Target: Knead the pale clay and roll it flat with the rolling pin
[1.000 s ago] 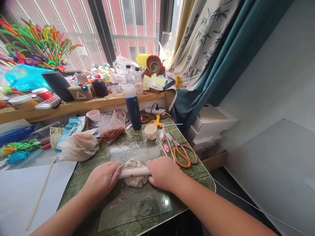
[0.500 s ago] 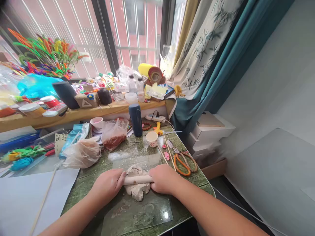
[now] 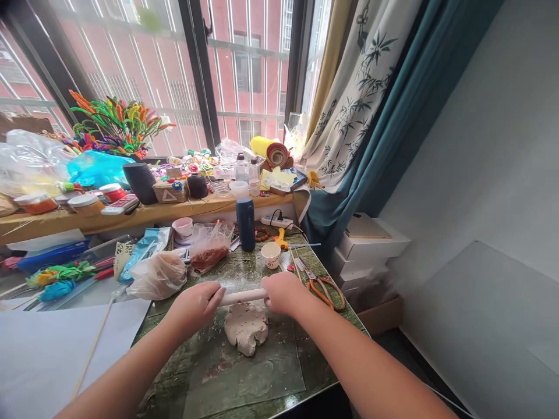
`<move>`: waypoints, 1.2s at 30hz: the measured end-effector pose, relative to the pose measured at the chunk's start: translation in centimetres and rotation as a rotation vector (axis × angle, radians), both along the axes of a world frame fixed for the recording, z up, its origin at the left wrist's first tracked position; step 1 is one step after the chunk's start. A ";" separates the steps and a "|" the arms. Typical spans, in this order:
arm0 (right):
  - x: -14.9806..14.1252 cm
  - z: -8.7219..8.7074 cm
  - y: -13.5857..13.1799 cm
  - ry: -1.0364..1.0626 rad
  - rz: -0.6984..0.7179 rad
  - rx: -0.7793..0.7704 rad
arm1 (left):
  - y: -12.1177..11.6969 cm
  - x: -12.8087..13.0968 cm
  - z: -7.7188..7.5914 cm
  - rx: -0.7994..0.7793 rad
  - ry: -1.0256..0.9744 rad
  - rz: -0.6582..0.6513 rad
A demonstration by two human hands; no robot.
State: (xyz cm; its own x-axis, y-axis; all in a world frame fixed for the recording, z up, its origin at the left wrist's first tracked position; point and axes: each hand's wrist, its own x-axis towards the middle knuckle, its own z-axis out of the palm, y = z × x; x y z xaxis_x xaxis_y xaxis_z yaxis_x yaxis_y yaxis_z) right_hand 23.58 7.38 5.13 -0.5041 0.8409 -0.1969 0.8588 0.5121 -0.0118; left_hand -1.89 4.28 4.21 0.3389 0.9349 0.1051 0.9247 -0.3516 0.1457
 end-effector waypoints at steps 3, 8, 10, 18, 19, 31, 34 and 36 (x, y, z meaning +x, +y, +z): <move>-0.8 -0.8 1.1 -0.021 -0.015 -0.013 | 1.0 -0.1 -0.9 -0.012 0.005 0.018; -1.3 -2.8 1.9 -0.038 -0.047 -0.059 | 2.3 -0.3 -2.9 -0.034 0.031 0.024; -1.4 -3.3 2.2 -0.042 -0.060 -0.072 | 2.8 -0.4 -3.7 -0.054 0.052 0.028; -1.7 -4.2 2.9 -0.039 -0.076 -0.090 | 3.5 -0.8 -5.3 -0.096 0.042 0.011; -1.8 -4.2 2.8 -0.035 -0.077 -0.084 | 3.5 -0.8 -5.4 -0.093 0.043 0.010; -0.1 -0.7 1.5 0.073 -0.003 0.016 | 2.8 -0.3 0.4 -0.039 0.105 0.018; 0.3 -0.6 0.9 0.051 0.038 -0.030 | 2.3 -0.2 1.3 -0.157 0.146 -0.025; 0.2 -1.1 0.5 0.027 0.034 -0.048 | 2.0 -0.1 0.9 -0.203 0.146 -0.060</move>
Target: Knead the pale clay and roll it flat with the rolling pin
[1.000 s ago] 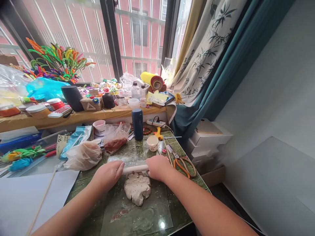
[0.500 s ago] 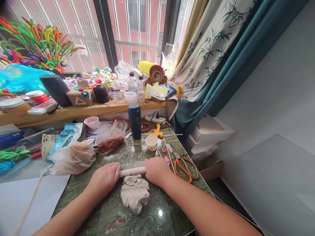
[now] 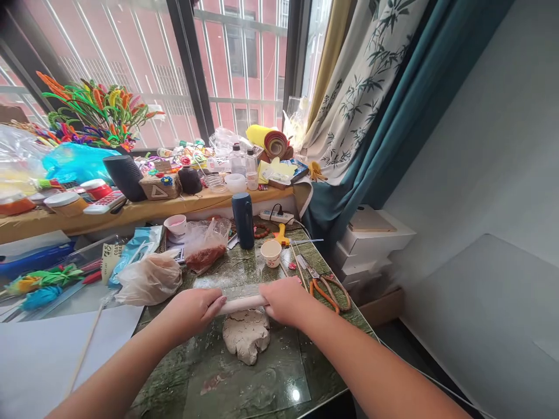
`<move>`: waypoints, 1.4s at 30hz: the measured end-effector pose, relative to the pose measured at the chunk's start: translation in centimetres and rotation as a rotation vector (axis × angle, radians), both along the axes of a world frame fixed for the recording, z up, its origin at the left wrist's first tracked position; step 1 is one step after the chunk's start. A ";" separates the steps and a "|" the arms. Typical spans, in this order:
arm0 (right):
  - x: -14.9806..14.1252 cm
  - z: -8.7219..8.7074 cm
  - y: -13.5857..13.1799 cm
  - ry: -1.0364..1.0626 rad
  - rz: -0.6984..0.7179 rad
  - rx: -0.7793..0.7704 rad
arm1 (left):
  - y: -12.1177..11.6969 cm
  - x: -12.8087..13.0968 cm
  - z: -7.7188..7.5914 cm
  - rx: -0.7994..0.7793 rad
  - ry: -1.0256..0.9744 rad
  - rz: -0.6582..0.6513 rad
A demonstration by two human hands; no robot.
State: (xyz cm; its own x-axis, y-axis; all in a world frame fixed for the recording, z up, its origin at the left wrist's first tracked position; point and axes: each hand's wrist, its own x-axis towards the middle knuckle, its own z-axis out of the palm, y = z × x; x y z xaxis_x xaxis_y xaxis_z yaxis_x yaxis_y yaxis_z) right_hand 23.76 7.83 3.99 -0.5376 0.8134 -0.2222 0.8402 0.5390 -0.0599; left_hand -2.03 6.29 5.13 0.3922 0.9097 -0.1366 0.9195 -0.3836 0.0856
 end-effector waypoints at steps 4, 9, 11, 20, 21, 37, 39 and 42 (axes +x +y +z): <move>-0.5 -1.4 -0.3 -0.028 -0.035 -0.009 | 0.2 -0.1 -1.9 0.015 -0.046 -0.042; -0.5 -2.5 0.7 -0.043 0.001 -0.057 | 0.6 -0.3 -4.0 0.044 -0.061 -0.056; -0.5 -2.8 1.0 -0.046 0.014 -0.065 | 0.5 -0.4 -4.4 0.043 -0.070 -0.052; -1.1 -2.9 0.0 -0.023 -0.005 0.002 | -0.1 0.1 -3.7 0.081 -0.040 -0.014; -1.0 -2.7 -0.2 -0.013 -0.003 0.011 | -0.2 0.2 -3.3 0.086 -0.034 -0.012; 1.5 -2.9 -0.2 0.146 0.132 0.066 | -1.4 -1.3 -2.5 0.035 -0.111 -0.123; 1.6 -3.4 -0.1 0.147 0.143 0.096 | -1.5 -1.6 -3.4 0.086 -0.124 -0.150; 1.5 -4.4 -0.2 0.151 0.150 0.162 | -1.7 -1.9 -4.7 0.130 -0.176 -0.123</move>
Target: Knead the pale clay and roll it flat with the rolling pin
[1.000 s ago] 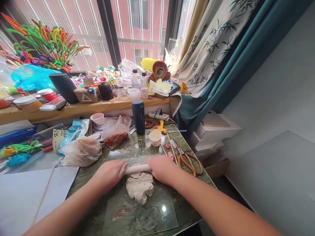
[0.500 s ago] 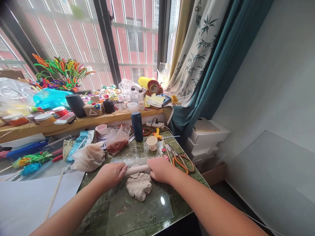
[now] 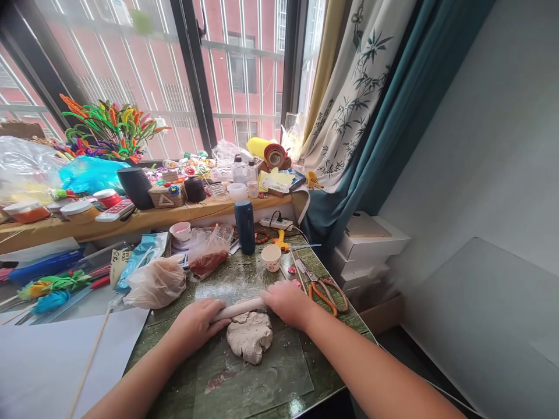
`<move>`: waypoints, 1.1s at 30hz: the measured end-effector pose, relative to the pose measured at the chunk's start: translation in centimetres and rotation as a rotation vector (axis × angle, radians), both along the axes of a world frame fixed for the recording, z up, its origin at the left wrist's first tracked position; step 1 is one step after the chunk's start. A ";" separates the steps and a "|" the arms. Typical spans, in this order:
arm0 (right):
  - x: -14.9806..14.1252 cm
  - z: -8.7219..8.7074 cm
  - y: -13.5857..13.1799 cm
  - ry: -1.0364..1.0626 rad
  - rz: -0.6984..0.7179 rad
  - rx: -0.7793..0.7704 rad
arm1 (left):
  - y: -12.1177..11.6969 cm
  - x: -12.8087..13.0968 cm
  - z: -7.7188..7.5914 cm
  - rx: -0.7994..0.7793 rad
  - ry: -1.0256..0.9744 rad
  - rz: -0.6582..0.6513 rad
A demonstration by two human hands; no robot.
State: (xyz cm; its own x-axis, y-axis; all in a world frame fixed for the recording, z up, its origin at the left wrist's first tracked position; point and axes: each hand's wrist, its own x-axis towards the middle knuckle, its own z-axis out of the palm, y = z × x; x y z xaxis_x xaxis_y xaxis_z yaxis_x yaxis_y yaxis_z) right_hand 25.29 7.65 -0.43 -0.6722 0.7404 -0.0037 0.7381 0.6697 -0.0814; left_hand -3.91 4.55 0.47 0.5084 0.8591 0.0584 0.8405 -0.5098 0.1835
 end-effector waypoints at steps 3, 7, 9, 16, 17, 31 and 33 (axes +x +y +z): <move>-0.2 -1.1 -0.2 0.011 -0.017 0.057 | -0.1 -0.1 -0.5 0.015 -0.044 0.026; 0.0 -1.7 -0.3 0.020 -0.050 0.115 | 0.2 -0.8 -0.5 0.106 -0.103 -0.071; 0.3 -1.5 -0.3 0.019 -0.075 0.140 | 0.3 -1.5 -0.6 0.154 -0.171 -0.113; 0.8 1.3 -0.7 0.138 -0.038 0.064 | 0.9 -3.7 -0.5 0.144 -0.366 -0.082; 0.8 1.7 -0.7 0.148 -0.029 0.049 | 0.9 -3.8 -0.4 0.101 -0.381 -0.060; 0.1 3.0 -0.7 -0.092 -0.151 -0.234 | -0.8 -2.1 1.5 -0.126 -0.177 -0.057; -0.3 2.9 -0.4 -0.139 -0.144 -0.229 | -1.0 -1.5 2.2 -0.110 -0.105 -0.079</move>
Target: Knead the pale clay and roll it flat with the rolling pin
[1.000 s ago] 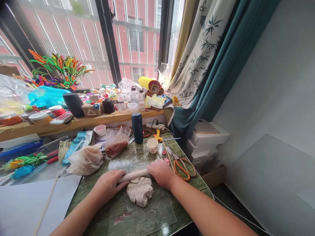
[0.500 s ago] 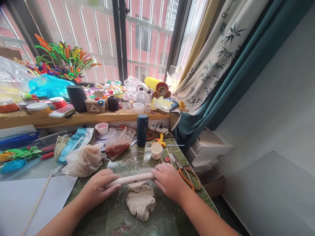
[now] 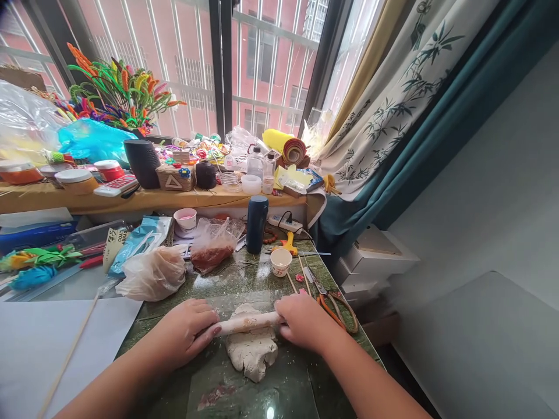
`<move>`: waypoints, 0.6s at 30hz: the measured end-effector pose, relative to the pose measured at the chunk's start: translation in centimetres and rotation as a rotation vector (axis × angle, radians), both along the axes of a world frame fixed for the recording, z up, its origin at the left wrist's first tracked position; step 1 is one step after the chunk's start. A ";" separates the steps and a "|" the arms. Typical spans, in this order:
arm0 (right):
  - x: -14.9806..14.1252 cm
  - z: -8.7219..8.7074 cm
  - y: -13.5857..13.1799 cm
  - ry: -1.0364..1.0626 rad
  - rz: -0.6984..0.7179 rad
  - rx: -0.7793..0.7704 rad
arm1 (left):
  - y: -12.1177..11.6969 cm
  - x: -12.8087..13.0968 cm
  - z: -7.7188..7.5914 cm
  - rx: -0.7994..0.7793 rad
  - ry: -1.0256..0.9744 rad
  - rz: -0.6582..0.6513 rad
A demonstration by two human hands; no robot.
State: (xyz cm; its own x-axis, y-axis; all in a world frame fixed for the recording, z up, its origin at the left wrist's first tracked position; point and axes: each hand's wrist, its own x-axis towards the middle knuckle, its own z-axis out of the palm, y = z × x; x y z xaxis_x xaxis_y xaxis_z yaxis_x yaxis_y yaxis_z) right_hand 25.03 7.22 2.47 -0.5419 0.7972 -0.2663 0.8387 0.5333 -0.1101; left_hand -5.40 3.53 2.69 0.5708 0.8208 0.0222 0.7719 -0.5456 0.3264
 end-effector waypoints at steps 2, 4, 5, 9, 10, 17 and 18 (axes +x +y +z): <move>-0.4 0.1 0.3 -0.010 0.017 0.010 | -0.4 0.8 0.7 -0.005 0.062 0.021; -0.8 0.1 0.6 -0.022 0.021 0.009 | -0.8 1.8 1.1 -0.038 0.115 0.093; -1.0 0.0 0.8 -0.040 0.013 0.004 | -1.0 2.3 1.1 -0.060 0.130 0.120; -1.7 -0.7 1.4 -0.096 -0.040 -0.020 | -1.1 3.8 0.3 -0.072 0.174 0.208; -1.8 -0.9 1.6 -0.097 -0.048 -0.023 | -1.0 4.0 0.0 -0.069 0.183 0.225; -2.1 -1.8 2.6 -0.120 -0.072 -0.043 | 0.3 3.9 -1.5 -0.035 0.225 0.233; -2.1 -1.8 2.7 -0.121 -0.074 -0.042 | 0.4 3.8 -1.6 -0.032 0.228 0.232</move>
